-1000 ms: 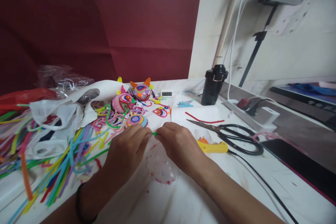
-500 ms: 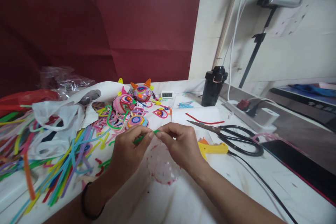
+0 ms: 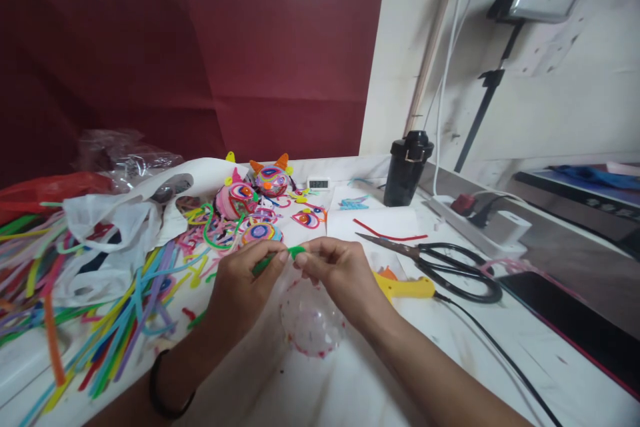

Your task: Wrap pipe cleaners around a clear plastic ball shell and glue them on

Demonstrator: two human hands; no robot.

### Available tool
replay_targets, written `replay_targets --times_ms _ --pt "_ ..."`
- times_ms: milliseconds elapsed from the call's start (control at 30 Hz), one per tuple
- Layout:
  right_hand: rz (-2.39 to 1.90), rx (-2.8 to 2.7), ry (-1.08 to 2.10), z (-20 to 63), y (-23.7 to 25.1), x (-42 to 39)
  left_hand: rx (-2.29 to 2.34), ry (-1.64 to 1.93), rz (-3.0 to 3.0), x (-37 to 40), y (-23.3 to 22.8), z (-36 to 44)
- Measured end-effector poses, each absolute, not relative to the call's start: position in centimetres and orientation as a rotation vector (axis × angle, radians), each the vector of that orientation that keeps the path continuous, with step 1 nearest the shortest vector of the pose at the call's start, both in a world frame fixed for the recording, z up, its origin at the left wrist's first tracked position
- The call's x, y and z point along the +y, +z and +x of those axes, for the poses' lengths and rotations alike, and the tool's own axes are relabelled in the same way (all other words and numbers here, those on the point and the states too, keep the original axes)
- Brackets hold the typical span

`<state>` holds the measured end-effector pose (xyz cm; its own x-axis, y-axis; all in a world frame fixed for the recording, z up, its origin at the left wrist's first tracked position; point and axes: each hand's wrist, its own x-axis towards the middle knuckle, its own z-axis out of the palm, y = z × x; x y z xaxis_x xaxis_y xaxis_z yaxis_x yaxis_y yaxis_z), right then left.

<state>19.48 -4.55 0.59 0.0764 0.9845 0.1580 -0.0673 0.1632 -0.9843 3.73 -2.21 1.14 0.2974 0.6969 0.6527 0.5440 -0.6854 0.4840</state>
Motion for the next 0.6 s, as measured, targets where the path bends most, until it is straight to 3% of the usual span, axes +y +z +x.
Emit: replay_targets --times_ms 133,367,600 --pt "-1.186 -1.422 0.879 20.3 0.1 -4.4 1.124 1.284 2.639 -1.9 1.4 3.4" --pt "-1.209 -1.871 0.267 20.5 1.0 -5.2 1.176 1.166 2.848 -2.5 1.1 3.2" --pt "-1.296 -1.986 0.071 20.3 1.0 -5.3 1.130 1.203 2.892 -2.4 1.0 3.5"
